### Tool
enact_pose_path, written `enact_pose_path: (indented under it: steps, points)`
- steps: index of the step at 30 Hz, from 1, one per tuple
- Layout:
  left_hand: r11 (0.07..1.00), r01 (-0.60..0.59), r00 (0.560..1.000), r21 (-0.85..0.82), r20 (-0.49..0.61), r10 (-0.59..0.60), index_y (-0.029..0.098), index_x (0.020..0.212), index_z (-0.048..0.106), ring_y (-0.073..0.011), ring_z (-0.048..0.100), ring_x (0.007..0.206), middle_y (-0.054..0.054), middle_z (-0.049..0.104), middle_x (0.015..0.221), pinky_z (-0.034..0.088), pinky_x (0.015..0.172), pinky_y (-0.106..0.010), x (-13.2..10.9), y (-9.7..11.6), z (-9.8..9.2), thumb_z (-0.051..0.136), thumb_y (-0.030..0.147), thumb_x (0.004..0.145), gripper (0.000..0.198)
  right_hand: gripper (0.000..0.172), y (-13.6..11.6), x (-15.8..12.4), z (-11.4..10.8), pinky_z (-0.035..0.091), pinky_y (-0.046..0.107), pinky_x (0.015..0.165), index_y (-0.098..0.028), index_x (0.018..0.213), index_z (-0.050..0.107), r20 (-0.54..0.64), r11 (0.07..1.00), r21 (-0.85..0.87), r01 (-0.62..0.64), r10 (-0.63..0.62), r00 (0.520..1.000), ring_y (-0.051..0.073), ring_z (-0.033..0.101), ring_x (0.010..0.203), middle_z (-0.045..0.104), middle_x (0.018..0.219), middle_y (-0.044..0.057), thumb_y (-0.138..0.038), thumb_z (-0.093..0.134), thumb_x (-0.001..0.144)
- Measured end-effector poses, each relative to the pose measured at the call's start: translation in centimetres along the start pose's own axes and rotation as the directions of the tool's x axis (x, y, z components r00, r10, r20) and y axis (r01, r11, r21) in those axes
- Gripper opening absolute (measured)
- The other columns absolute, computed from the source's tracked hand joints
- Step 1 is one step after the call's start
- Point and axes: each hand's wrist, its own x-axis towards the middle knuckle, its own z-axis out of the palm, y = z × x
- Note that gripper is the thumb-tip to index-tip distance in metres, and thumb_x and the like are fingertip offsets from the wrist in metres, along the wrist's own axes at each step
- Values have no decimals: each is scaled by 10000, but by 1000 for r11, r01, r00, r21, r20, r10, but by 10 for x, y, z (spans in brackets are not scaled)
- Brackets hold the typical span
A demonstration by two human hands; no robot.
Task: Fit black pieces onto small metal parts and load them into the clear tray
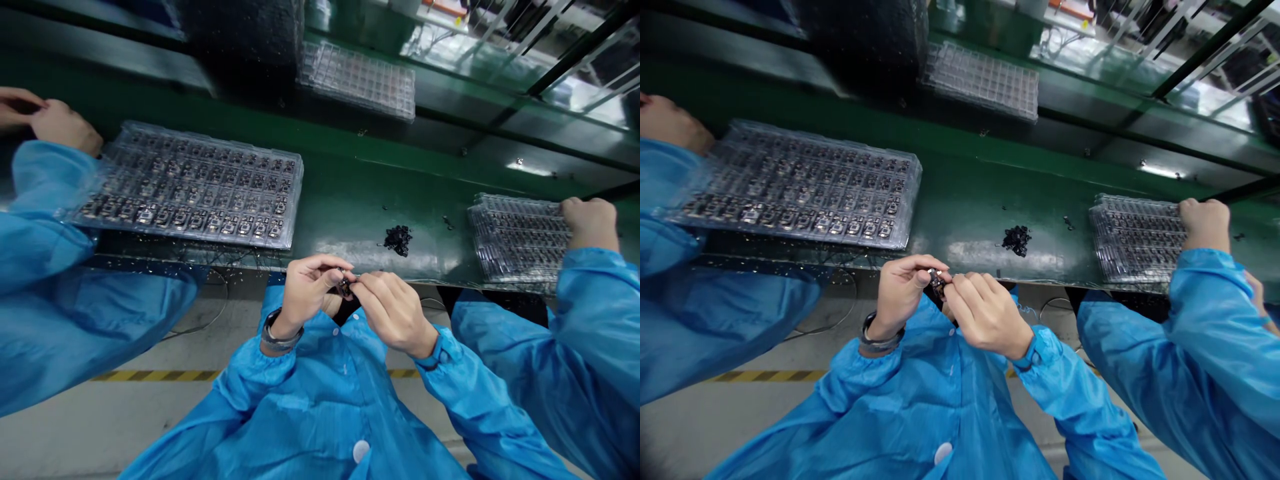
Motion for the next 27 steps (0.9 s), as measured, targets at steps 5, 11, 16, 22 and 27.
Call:
enact_pose_path:
  steps: [5,11,16,22,27]
  points:
    - [999,-28,1000,16,-1,28,147,857,816,-213,749,652,-97,780,731,607,591,-270,0,1,0,831,597,765,460,225,1,4,-3,535,367,693,-128,1107,656,21,999,-34,26,-26,999,226,653,811,726,951,131,-90,447,1033]
    - [998,-56,998,36,-1,56,154,855,820,-206,741,632,-91,778,730,597,570,-264,1,2,0,832,580,777,433,202,1,7,-4,525,375,681,-73,1054,667,29,998,-48,48,-46,999,242,639,824,724,960,168,-72,468,1018]
    - [997,-73,997,33,4,73,154,865,820,-196,734,619,-91,781,736,593,567,-258,1,2,0,818,571,795,423,226,0,7,-5,506,363,684,-118,1042,695,26,994,-86,60,-58,998,230,631,833,722,950,140,-93,470,1029]
    - [996,-82,997,39,-11,83,149,867,817,-188,736,630,-89,782,737,592,577,-246,2,2,0,814,581,792,439,233,-1,3,-3,534,373,689,-133,1127,702,4,995,-84,46,-46,999,241,660,861,739,973,142,-111,493,1026]
    - [996,-93,995,11,-24,93,149,869,817,-195,742,661,-94,781,745,595,597,-251,2,-4,-2,806,593,792,451,295,-5,-10,5,587,399,736,-162,1272,656,-30,999,-21,-27,26,999,261,713,914,752,1022,137,-117,542,1005]
